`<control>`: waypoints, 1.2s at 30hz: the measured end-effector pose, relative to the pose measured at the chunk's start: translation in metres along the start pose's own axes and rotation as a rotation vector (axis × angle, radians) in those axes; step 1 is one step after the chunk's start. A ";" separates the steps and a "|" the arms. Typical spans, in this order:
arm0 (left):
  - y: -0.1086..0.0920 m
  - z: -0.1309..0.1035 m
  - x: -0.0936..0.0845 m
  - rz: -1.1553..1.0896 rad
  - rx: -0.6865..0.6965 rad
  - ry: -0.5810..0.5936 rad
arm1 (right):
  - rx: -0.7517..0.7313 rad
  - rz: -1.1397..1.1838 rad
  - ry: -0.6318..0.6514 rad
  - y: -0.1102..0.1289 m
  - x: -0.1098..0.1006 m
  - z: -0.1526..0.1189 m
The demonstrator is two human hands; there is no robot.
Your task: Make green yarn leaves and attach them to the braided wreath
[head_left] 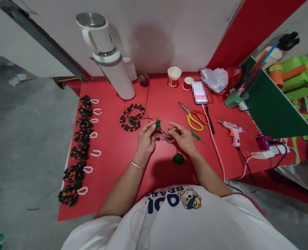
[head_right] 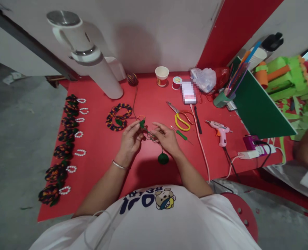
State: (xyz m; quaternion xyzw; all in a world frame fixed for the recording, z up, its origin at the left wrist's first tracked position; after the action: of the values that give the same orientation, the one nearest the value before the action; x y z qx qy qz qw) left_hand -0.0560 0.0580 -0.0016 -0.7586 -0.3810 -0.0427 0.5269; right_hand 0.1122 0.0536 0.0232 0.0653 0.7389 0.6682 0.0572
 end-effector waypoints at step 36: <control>-0.001 -0.002 0.002 0.039 -0.016 -0.026 | -0.498 -0.423 0.013 0.010 0.002 -0.006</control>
State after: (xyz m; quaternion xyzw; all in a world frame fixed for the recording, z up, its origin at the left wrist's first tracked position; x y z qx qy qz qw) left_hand -0.0539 0.0575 0.0010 -0.7705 -0.3726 -0.0255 0.5165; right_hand 0.1096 0.0491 0.0337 -0.1101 0.5502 0.8021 0.2043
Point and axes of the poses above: each hand's wrist, its own z-axis towards the middle knuckle, its own x-axis out of the palm, y = z × x, the point moved 4 cm from there along z, towards the middle knuckle, and after that the axes turned 15 degrees about -y, right-handed, at the moved point
